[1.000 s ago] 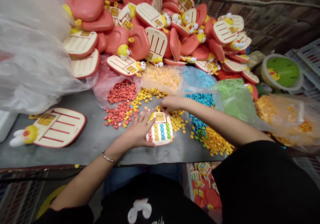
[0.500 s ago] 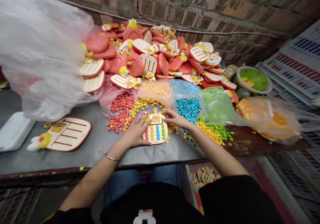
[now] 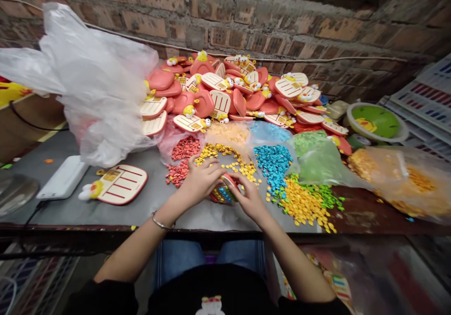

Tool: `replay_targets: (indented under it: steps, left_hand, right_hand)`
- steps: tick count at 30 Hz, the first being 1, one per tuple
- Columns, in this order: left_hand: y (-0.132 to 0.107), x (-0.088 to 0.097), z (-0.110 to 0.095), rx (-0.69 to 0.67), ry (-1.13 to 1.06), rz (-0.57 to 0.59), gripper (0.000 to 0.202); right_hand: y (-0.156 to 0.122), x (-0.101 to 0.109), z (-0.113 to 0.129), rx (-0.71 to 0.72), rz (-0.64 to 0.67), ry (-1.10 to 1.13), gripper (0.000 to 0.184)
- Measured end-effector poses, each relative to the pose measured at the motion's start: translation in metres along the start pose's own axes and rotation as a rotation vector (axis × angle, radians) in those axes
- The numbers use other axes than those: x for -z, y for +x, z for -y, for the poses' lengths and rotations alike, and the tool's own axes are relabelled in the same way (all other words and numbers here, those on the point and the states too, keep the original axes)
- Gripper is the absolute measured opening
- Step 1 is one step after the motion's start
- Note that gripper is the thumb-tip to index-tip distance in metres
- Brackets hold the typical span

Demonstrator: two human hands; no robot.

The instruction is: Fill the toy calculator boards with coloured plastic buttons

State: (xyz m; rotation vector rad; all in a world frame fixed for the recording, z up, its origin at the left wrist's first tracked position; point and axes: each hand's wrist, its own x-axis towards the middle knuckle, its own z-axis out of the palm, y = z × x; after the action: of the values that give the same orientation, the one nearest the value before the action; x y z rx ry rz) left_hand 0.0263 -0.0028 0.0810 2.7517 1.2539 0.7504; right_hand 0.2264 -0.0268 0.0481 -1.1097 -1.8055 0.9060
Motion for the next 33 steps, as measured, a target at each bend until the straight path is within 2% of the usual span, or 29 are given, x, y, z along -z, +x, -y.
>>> replay_targets:
  steps: [3,7,12,18,24,26,28,30,31,33]
  left_hand:
    - [-0.012,0.006,-0.002,0.096,-0.059,0.038,0.02]
    - [-0.034,0.006,-0.012,0.15,-0.081,-0.057,0.017]
    - [-0.051,0.006,-0.027,0.102,-0.054,-0.162,0.017]
    - [-0.071,0.013,-0.034,0.007,-0.057,-0.145,0.023]
    - [-0.087,-0.008,-0.055,0.007,0.051,-0.327,0.033]
    - [-0.086,-0.015,-0.063,0.006,0.056,-0.376,0.03]
    - [-0.08,-0.02,-0.066,-0.071,0.09,-0.386,0.03]
    - [-0.072,-0.023,-0.06,-0.125,0.123,-0.366,0.037]
    - [-0.068,-0.024,-0.053,-0.105,0.129,-0.316,0.038]
    - [-0.059,-0.027,-0.035,-0.026,0.12,-0.229,0.033]
  right_hand:
    - [-0.006,-0.012,0.003,0.009,0.056,-0.073,0.024]
    - [-0.019,-0.029,0.003,0.063,0.064,-0.187,0.025]
    - [-0.031,-0.037,0.004,0.127,0.027,-0.27,0.022]
    - [-0.047,-0.04,0.0,0.233,0.023,-0.236,0.026]
    - [-0.059,-0.045,-0.008,0.248,-0.017,-0.213,0.033]
    - [-0.071,-0.039,-0.017,0.257,-0.099,-0.164,0.031]
    - [-0.096,-0.021,-0.025,0.159,-0.272,-0.162,0.029]
    - [-0.133,0.007,-0.027,-0.09,-0.49,-0.281,0.033]
    - [-0.155,0.024,-0.025,-0.212,-0.568,-0.351,0.035]
    - [-0.197,0.06,-0.015,-0.384,-0.615,-0.465,0.038]
